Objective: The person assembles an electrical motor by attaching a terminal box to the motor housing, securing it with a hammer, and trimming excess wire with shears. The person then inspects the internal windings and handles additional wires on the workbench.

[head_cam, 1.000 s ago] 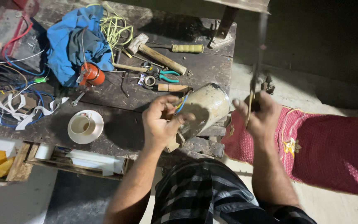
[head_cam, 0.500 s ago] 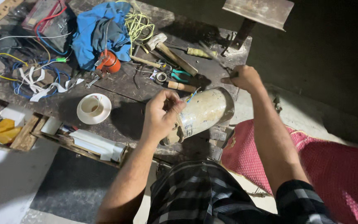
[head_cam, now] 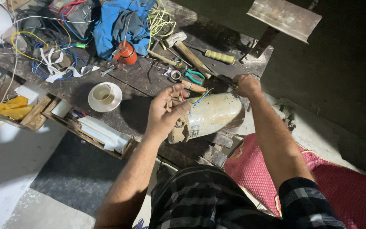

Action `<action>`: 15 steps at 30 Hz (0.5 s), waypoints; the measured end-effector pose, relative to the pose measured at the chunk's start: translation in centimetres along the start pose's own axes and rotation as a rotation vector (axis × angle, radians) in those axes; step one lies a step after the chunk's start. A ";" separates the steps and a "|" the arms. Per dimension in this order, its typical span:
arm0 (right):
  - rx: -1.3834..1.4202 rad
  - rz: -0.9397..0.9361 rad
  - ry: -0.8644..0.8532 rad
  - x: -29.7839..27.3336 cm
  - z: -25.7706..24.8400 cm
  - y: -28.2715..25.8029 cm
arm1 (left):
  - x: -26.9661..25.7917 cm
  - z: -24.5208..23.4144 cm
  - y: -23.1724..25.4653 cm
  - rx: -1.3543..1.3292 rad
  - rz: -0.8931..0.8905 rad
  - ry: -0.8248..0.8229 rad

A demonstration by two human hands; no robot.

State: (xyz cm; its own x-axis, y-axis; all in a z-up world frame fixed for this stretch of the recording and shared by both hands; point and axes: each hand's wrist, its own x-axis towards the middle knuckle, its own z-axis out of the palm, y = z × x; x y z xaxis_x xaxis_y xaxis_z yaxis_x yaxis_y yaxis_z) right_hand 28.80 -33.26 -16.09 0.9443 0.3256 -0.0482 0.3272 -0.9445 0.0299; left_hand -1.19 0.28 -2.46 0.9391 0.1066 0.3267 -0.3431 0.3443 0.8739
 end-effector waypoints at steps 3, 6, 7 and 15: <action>-0.043 0.079 0.022 -0.5 0.2 -0.3 | 0.4 0.3 0.2 0.280 0.032 -0.022; -0.044 0.067 -0.066 -0.8 -0.7 -0.9 | 1.0 0.8 0.2 0.482 0.098 -0.024; -0.046 0.046 -0.116 -1.0 -1.4 -1.2 | 1.1 0.9 0.2 0.519 0.102 -0.020; 0.782 -0.053 0.397 -10.4 -14.5 -8.1 | 1.5 1.2 0.1 0.260 -0.042 -0.060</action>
State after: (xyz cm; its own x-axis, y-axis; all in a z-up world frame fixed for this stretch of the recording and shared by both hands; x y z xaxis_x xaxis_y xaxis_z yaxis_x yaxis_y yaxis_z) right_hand 16.83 -28.41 -1.39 0.9188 0.2239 0.3250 0.3902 -0.6397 -0.6622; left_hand 0.20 -0.66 -1.45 0.9526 0.0394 0.3017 -0.3042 0.0957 0.9478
